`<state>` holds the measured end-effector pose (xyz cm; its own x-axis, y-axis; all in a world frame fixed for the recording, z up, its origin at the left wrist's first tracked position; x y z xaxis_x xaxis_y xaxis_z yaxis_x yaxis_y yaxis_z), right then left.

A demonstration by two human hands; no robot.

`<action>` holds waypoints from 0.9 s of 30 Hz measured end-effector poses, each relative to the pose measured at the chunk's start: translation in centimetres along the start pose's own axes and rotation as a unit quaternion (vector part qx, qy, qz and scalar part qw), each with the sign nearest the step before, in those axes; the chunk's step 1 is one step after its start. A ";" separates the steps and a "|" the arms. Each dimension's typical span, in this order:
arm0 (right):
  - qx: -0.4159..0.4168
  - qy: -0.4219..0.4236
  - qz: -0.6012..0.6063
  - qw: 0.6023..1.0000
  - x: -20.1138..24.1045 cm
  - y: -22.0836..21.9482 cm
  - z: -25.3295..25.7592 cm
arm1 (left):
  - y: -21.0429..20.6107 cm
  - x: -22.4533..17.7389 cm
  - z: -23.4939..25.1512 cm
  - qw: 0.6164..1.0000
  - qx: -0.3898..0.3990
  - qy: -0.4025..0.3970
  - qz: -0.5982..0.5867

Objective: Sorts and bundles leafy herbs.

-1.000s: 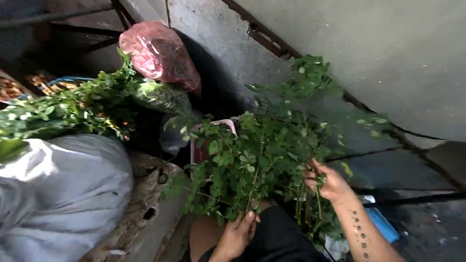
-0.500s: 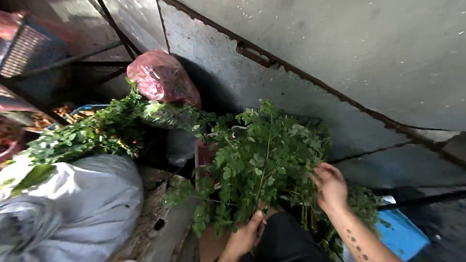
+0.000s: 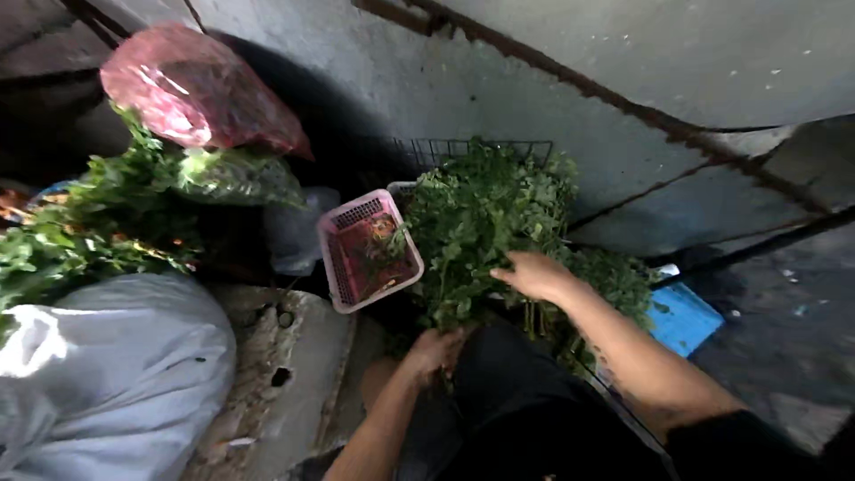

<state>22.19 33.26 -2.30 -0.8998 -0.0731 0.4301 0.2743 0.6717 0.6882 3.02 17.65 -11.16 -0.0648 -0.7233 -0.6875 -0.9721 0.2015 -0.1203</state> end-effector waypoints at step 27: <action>-0.185 0.505 -0.106 0.837 3.2 0.0 0.2 | 2.1 -1.9 -2.3 0.928 -0.039 0.018 0.369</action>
<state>19.23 33.16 -1.03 -0.2479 -0.8724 0.4212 0.3984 0.3045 0.8652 0.61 17.94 -8.41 -0.7258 -0.4292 -0.5377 -0.6733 0.6036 0.4270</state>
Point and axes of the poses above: each hand's wrist, its own z-axis towards the middle knuckle, its own y-axis out of the back of the hand, x = y × z, the point moved 8 cm from there along z, towards the middle knuckle, and after that the axes turned 11 degrees about x, right-handed, at the moved point
